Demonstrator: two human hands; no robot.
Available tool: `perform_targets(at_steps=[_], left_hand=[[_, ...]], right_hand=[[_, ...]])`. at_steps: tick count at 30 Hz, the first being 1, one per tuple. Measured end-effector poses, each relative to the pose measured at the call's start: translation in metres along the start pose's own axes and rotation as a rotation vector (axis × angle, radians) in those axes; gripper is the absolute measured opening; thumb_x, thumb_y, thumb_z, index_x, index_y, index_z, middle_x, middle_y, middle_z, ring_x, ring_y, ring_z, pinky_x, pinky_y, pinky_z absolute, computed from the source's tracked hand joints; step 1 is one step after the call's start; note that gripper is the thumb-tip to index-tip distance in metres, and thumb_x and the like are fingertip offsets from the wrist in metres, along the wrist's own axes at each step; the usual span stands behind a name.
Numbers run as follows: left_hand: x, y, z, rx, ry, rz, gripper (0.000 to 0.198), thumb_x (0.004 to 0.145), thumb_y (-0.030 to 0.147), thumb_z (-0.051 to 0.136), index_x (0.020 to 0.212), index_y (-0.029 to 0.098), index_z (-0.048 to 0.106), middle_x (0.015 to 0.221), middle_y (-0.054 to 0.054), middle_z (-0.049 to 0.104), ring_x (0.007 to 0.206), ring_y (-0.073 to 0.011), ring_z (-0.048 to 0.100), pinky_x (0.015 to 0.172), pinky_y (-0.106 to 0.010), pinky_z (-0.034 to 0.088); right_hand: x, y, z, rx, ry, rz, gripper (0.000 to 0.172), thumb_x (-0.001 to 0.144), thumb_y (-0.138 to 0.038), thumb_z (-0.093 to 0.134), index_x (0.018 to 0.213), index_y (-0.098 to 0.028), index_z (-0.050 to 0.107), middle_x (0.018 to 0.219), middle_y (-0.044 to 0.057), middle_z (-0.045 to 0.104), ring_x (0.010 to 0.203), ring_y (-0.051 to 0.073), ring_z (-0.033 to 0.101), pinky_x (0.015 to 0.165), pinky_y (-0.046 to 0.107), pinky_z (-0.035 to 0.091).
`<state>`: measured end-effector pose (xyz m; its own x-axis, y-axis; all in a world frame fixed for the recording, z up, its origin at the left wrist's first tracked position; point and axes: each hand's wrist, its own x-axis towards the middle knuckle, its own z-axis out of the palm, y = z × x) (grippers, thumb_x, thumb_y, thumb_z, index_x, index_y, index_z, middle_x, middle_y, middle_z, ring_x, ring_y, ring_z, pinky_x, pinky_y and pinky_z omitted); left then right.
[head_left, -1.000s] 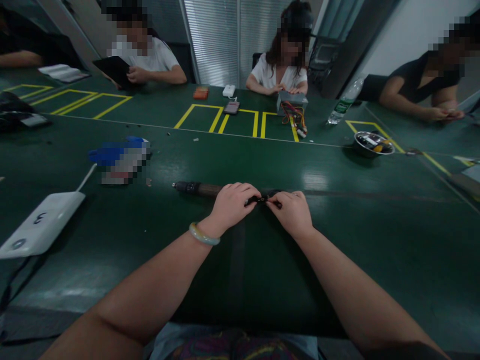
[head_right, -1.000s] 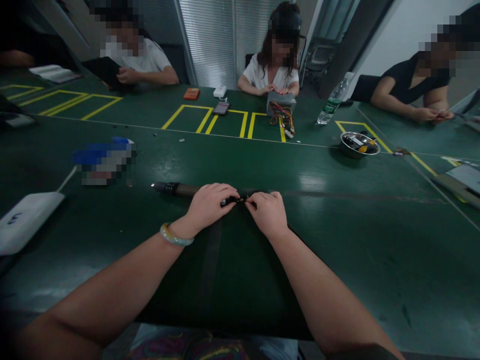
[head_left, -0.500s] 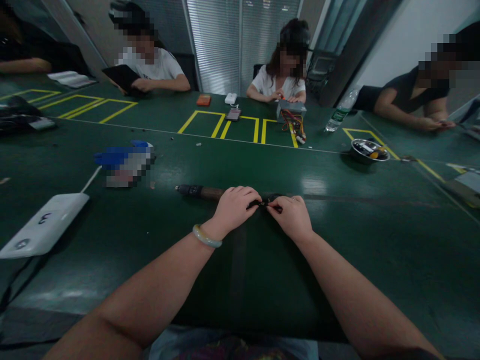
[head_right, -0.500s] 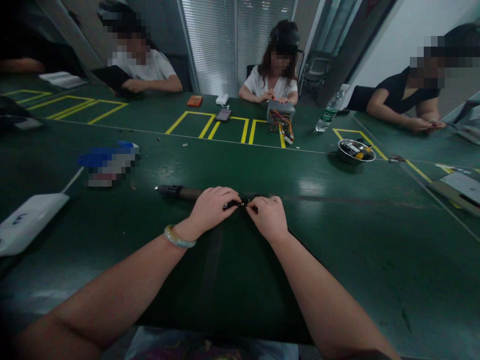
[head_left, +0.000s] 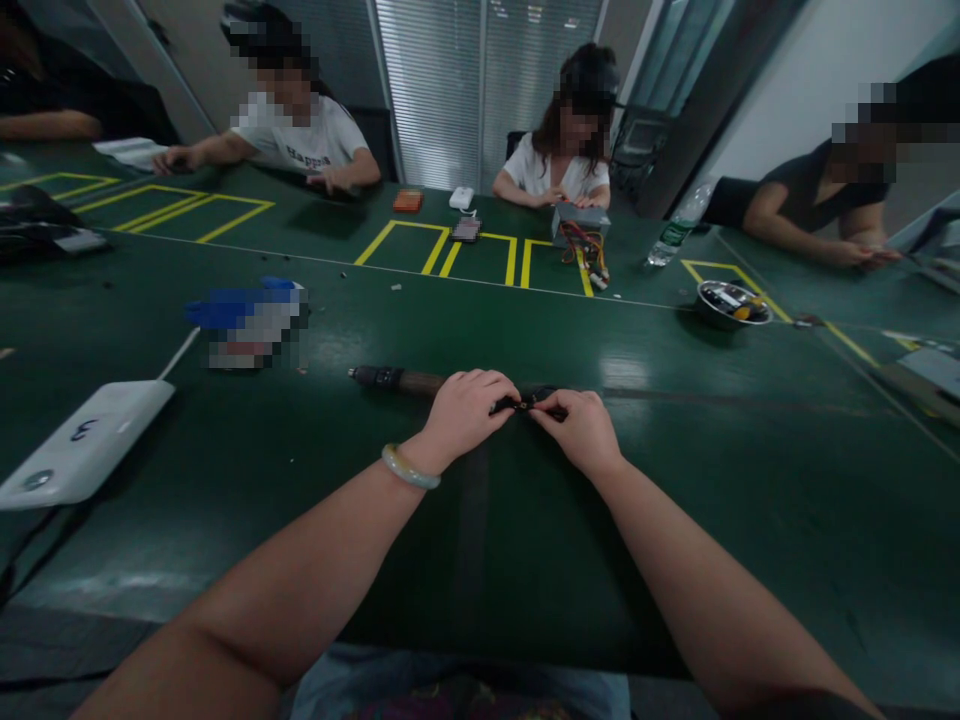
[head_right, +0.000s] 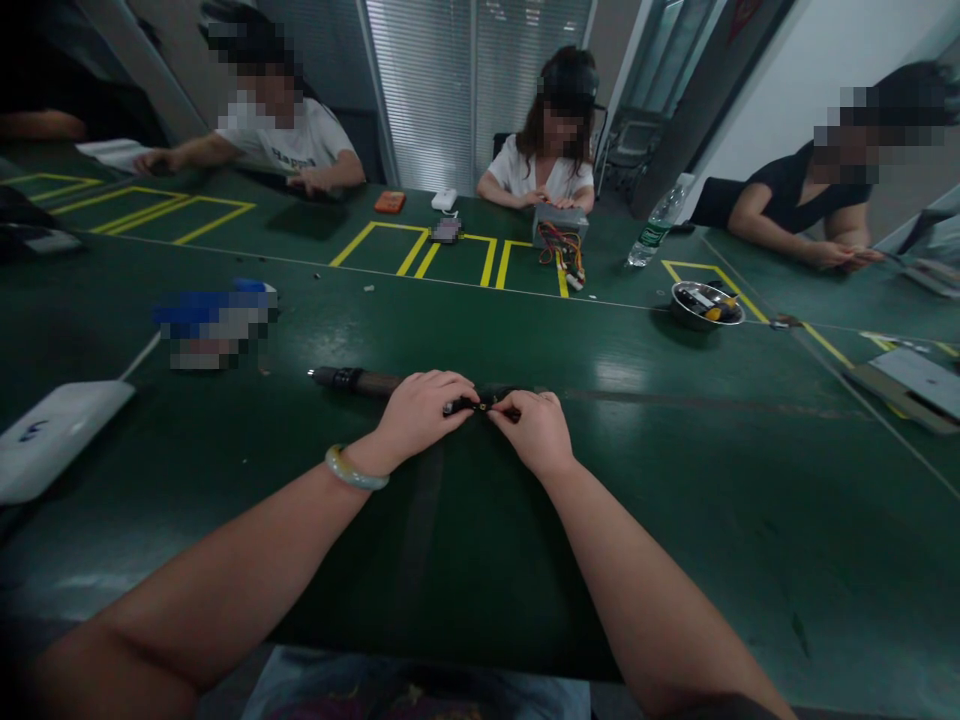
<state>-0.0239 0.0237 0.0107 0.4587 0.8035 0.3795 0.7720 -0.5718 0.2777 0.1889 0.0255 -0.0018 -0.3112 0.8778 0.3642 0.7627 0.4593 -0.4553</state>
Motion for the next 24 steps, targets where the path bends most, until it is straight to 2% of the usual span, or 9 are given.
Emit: perform_targets(at_steps=[5,24], left_hand=[[-0.0002,-0.0011,-0.0011,-0.004,-0.006,0.007,0.016,0.089,0.030,0.061,0.104,0.028,0.064,0.114,0.001,0.062,0.104,-0.0195,0.056,0.089,-0.038,0.041],[0.0003,-0.0012,-0.0006,-0.016,0.015,0.007,0.015,0.089,0.032,0.059,0.102,0.028,0.066,0.109,0.000,0.064,0.100,-0.0201,0.058,0.084,-0.037,0.043]], right_hand=[[-0.0012,-0.0002,-0.0013,0.006,0.011,-0.006,0.008,0.083,-0.031,0.071,0.081,-0.024,0.070,0.082,-0.001,0.070,0.073,0.018,0.063,0.080,0.036,0.043],[-0.0021,-0.0012,-0.0003,-0.011,0.027,-0.021,0.005,0.083,-0.027,0.071,0.081,-0.023,0.069,0.082,-0.001,0.070,0.074,0.019,0.063,0.083,0.037,0.040]])
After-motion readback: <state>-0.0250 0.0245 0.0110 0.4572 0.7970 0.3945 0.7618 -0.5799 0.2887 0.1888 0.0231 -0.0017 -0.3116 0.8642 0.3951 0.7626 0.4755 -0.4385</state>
